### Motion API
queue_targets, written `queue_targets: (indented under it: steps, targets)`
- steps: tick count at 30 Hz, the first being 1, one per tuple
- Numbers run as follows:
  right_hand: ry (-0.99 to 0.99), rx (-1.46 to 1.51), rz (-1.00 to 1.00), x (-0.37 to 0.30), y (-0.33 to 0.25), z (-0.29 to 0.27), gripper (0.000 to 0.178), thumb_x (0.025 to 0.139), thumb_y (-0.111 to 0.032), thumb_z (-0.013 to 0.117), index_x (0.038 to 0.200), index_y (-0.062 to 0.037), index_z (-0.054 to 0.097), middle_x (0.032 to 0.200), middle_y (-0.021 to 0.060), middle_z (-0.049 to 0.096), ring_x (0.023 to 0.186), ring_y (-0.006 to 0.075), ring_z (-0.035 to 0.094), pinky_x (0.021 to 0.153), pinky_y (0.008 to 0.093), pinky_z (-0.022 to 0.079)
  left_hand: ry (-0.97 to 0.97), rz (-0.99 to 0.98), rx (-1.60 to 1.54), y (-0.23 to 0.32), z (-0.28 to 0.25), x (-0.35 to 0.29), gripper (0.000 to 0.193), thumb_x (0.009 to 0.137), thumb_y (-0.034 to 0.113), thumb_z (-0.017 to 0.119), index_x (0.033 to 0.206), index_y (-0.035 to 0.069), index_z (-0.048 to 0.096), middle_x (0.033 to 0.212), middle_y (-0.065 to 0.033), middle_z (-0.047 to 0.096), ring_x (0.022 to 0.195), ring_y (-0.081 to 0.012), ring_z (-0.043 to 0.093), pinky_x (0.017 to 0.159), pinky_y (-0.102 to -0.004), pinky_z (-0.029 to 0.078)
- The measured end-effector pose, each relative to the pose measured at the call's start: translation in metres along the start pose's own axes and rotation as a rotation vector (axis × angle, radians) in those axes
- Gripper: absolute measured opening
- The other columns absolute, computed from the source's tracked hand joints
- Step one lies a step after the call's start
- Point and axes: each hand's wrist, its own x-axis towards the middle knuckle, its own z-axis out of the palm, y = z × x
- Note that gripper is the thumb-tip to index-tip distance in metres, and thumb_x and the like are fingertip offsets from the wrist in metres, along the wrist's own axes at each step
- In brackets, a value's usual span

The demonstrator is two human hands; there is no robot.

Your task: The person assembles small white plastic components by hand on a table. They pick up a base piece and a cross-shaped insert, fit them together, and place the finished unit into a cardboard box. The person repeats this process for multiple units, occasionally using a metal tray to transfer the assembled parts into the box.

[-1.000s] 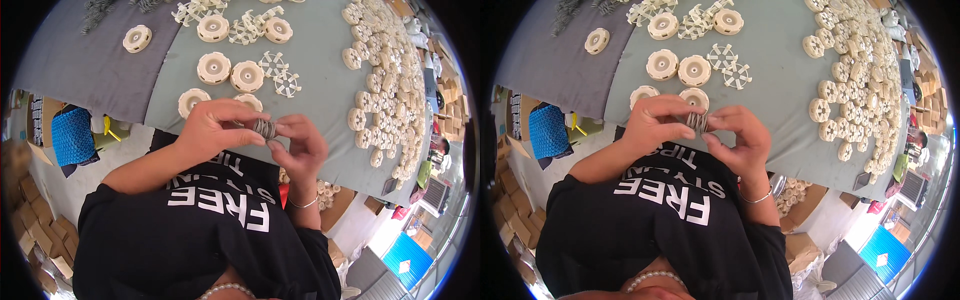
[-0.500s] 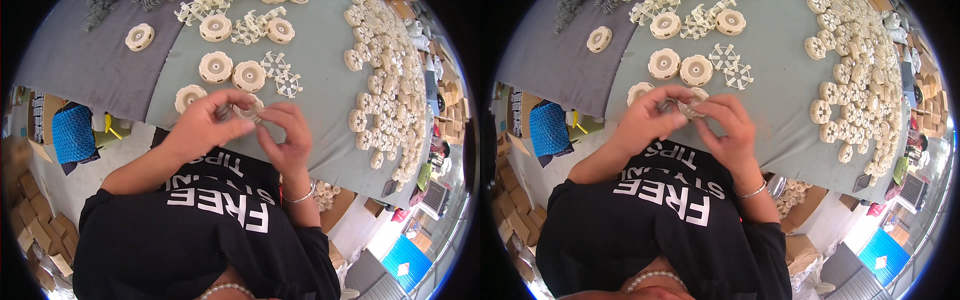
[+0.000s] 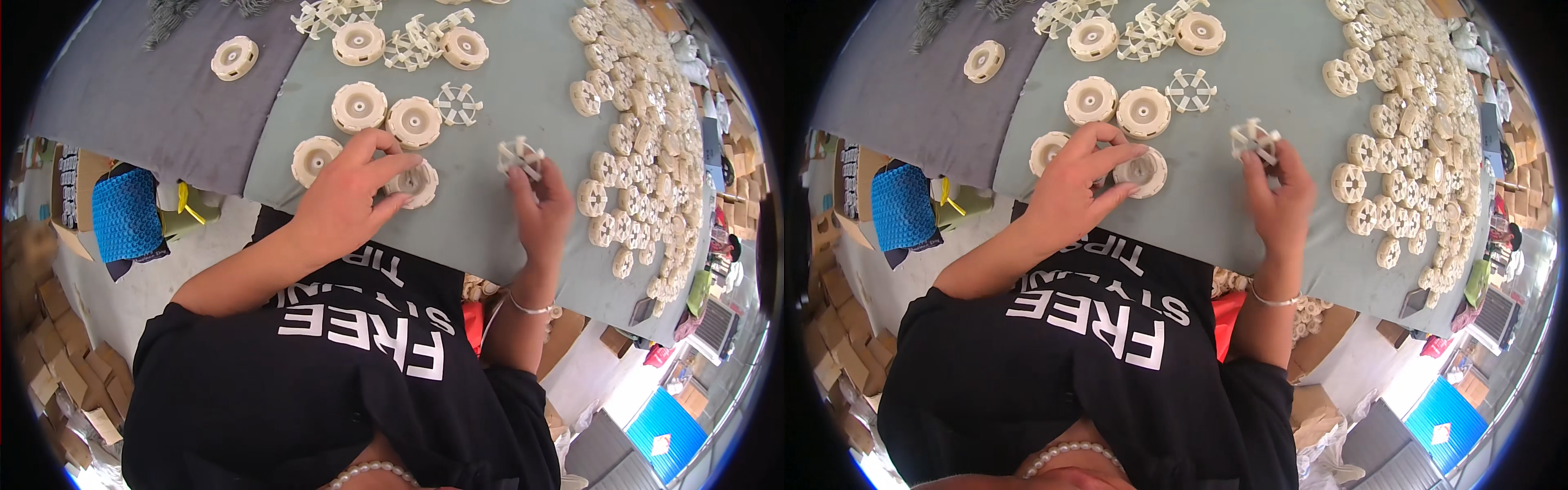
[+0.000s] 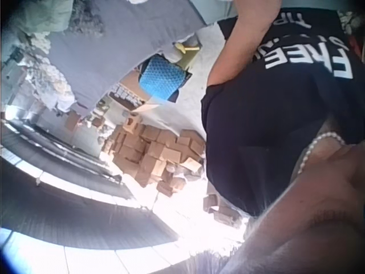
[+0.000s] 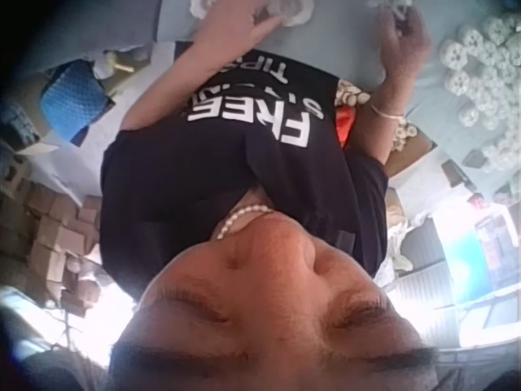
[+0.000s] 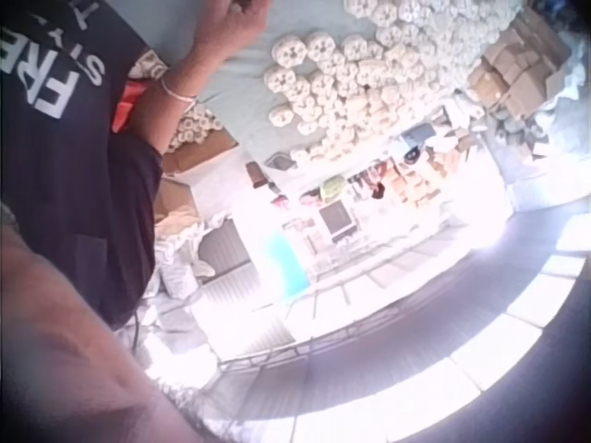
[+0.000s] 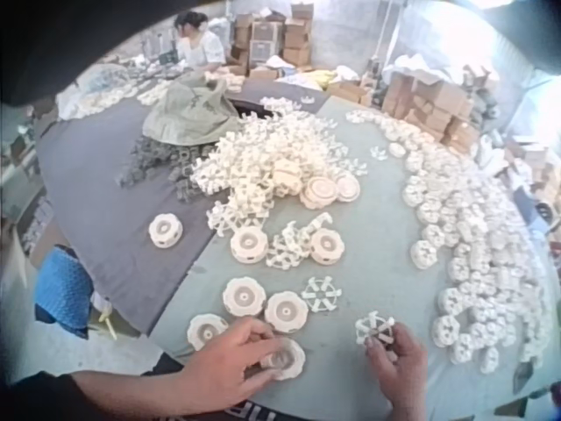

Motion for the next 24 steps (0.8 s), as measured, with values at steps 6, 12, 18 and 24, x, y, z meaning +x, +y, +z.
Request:
queue_targets:
  steps: [6, 12, 18, 24]
  targets:
    - [-0.165, -0.258, 0.351, -0.017, -0.014, -0.027, 0.028, 0.092, -0.020, 0.080, 0.111, -0.0018, 0.072, 0.094, 0.0076, 0.072, 0.070, 0.0081, 0.059, 0.062, 0.0276, 0.046, 0.035, 0.036, -0.003, 0.004, 0.004, 0.004, 0.038, 0.085, 0.007, 0.080, 0.123, 0.008, 0.073, 0.117, -0.0053, 0.058, 0.093, -0.0182, 0.061, 0.076, -0.0307, 0.052]
    - [0.202, -0.508, 0.033, -0.022, -0.017, -0.014, 0.034, 0.085, -0.021, 0.084, 0.112, -0.0023, 0.073, 0.116, 0.0111, 0.070, 0.088, 0.0210, 0.066, 0.072, 0.0355, 0.052, 0.003, -0.004, -0.176, 0.002, 0.003, 0.007, 0.035, 0.087, 0.003, 0.075, 0.121, 0.008, 0.073, 0.112, -0.0081, 0.062, 0.093, -0.0216, 0.065, 0.078, -0.0326, 0.053]
    - [-0.152, -0.090, -0.381, -0.027, -0.044, 0.036, 0.044, 0.076, -0.010, 0.087, 0.118, -0.0072, 0.073, 0.115, 0.0107, 0.072, 0.106, 0.0286, 0.068, 0.088, 0.0398, 0.054, -0.010, -0.032, -0.196, -0.001, -0.003, 0.003, 0.038, 0.088, 0.003, 0.073, 0.125, 0.007, 0.071, 0.112, -0.0087, 0.063, 0.090, -0.0224, 0.065, 0.077, -0.0330, 0.053]
    - [-0.166, -0.144, -0.465, -0.019, -0.044, 0.061, 0.032, 0.077, -0.007, 0.082, 0.108, -0.0097, 0.072, 0.101, 0.0047, 0.071, 0.096, 0.0283, 0.066, 0.087, 0.0419, 0.051, -0.001, -0.015, -0.069, 0.005, -0.012, 0.000, 0.048, 0.087, 0.002, 0.073, 0.135, 0.004, 0.065, 0.123, -0.0099, 0.058, 0.092, -0.0212, 0.063, 0.079, -0.0325, 0.052]
